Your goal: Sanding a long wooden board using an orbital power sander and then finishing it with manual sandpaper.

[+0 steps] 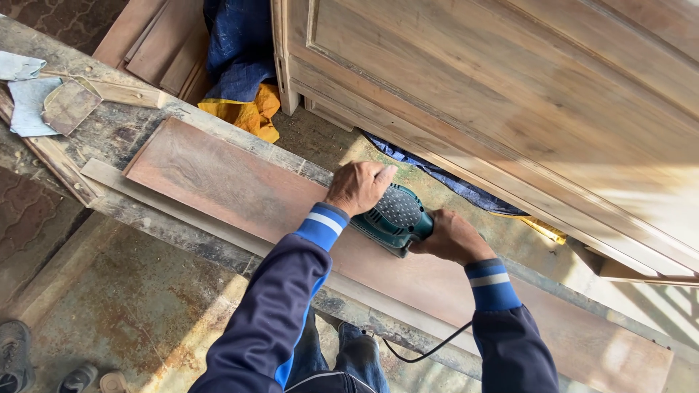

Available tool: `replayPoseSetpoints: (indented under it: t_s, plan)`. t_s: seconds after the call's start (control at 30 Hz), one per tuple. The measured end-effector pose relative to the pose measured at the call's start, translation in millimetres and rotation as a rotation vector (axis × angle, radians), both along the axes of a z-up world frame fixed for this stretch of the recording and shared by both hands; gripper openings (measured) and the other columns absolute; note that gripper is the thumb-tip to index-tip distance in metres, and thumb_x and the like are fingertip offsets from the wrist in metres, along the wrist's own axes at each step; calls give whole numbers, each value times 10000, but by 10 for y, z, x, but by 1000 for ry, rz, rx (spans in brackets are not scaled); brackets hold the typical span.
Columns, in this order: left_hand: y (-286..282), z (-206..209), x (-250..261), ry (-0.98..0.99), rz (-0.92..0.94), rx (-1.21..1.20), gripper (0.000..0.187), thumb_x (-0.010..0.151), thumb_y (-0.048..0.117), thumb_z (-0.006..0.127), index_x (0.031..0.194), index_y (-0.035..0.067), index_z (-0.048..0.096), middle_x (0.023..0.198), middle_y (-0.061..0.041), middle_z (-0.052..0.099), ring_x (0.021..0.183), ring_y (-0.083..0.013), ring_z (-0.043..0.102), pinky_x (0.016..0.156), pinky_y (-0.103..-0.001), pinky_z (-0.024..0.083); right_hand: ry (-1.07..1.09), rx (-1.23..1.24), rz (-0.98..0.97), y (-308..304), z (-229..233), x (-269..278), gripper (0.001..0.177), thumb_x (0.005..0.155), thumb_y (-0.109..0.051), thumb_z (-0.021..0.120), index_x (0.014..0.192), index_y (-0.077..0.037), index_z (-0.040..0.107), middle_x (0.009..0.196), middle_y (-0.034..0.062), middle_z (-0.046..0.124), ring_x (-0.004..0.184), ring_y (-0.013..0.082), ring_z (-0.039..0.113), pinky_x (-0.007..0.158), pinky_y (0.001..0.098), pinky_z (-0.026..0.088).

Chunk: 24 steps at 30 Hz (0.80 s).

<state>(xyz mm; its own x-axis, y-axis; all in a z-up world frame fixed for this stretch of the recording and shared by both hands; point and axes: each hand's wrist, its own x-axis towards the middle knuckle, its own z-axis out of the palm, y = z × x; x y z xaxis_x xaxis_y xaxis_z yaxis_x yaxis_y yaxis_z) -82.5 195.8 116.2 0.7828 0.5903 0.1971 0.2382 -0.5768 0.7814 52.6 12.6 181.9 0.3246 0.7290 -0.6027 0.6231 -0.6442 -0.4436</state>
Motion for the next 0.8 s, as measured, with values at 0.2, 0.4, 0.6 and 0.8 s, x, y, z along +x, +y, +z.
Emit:
replayPoseSetpoints:
  t_s: [0.2,0.4,0.6,0.8]
  plan:
    - [-702,-141,572,150,-84,-113,514,1022,441,483,626,140,611,534,-91,579,477,-246,567,529,-443,487,6,-14,-121,-806,-90,359,456,592,-327,903,938,-58,775,840,136,800,752,252,766,766,390,598]
    - [-1445,-51,1094,148,-155,-143,546,1015,475,468,659,115,673,603,-155,652,535,-296,642,579,-459,533,33,-89,-246,-1715,-367,831,460,602,-290,915,986,-71,789,880,116,821,795,239,784,808,369,613]
    - [-2273,-61,1564,125,-193,-193,510,967,504,481,878,102,782,835,-245,734,768,-415,732,728,-506,586,29,-258,-312,-2560,-428,1198,407,676,-337,928,939,-53,804,779,132,811,722,258,772,733,396,619]
    - [-3001,-189,1864,116,-253,-211,523,996,508,474,878,101,780,854,-211,752,792,-374,744,746,-490,592,-4,-360,-438,-3353,-547,1438,452,651,-299,930,932,-3,738,747,180,764,676,290,700,699,430,592]
